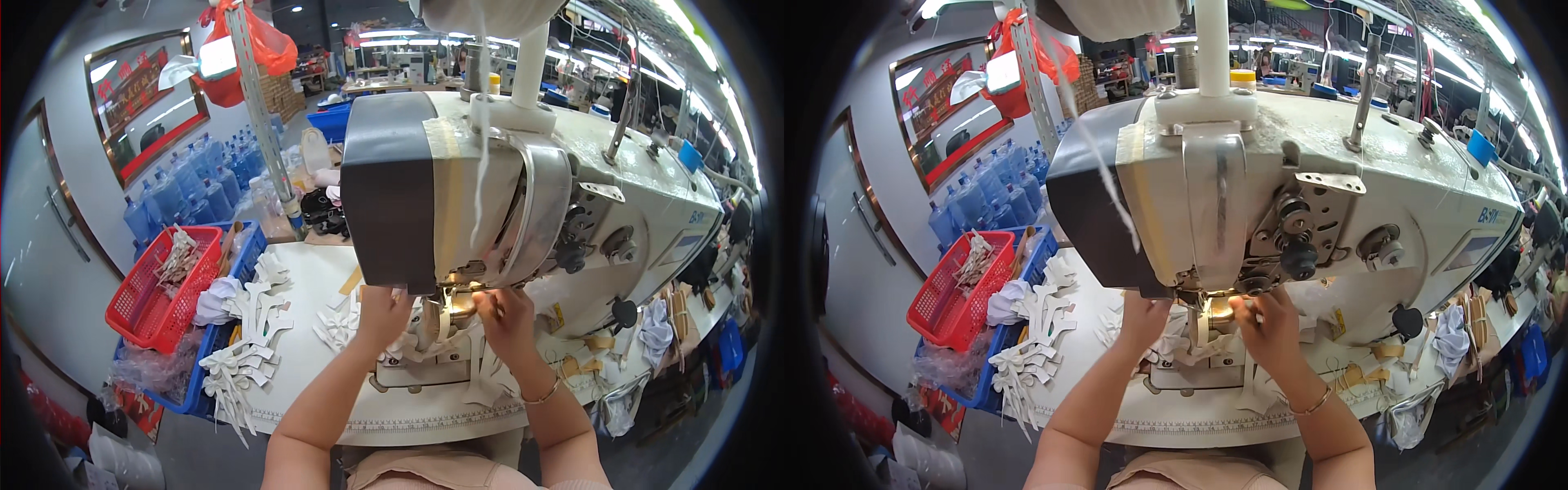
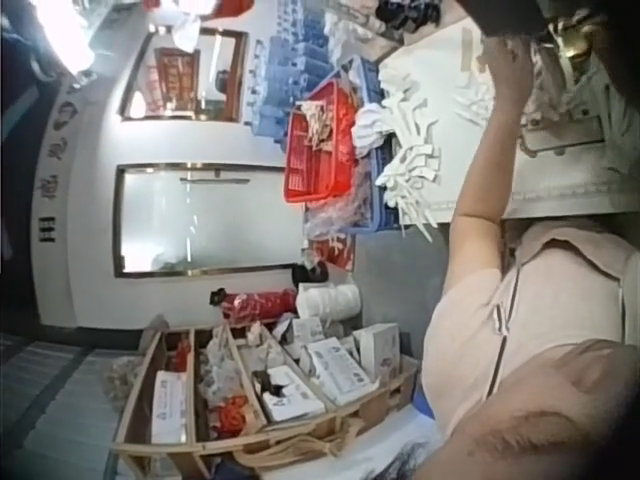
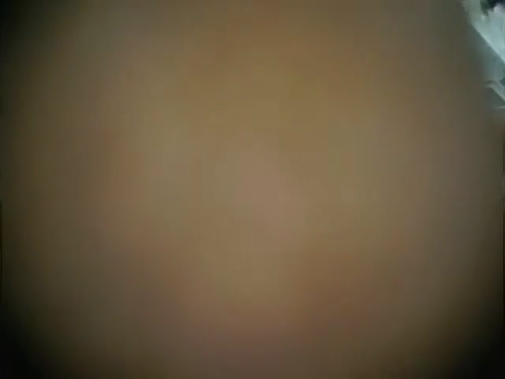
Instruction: Stitching pieces of shoe upper material using a sewing machine.
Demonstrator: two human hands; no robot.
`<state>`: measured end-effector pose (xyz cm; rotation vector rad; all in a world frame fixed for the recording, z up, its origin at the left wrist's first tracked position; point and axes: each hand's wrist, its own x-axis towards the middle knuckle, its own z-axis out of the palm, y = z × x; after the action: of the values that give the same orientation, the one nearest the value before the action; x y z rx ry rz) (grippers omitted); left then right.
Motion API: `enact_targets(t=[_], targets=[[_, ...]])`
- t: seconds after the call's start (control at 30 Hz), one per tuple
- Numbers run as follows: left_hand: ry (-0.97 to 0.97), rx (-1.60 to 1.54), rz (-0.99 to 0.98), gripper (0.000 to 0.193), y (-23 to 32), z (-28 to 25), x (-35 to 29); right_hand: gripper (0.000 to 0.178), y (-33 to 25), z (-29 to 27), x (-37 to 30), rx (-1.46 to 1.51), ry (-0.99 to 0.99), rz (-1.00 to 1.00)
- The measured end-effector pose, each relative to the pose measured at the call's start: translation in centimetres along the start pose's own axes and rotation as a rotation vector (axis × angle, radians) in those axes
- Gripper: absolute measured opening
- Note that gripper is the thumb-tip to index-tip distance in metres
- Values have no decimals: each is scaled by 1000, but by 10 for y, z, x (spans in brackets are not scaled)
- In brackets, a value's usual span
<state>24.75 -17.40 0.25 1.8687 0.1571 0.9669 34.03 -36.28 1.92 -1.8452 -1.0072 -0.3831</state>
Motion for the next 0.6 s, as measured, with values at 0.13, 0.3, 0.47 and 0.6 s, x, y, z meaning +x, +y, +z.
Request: enact_targets(t=[0.13, 0.3, 0.47, 0.6], targets=[[-267, -30, -45, 32, 5, 2, 29, 24, -38, -8, -19, -90, 18, -417], [-200, -133, -64, 39, 3, 10, 21, 29, -41, 2, -25, -197, 6, -467], [-265, -269, -352, 38, 24, -1, 17, 33, -49, 5, -27, -201, 18, -435], [-460, -596, -593, 34, 8, -17, 7, 33, -53, -19, -10, -405, -159, -297]])
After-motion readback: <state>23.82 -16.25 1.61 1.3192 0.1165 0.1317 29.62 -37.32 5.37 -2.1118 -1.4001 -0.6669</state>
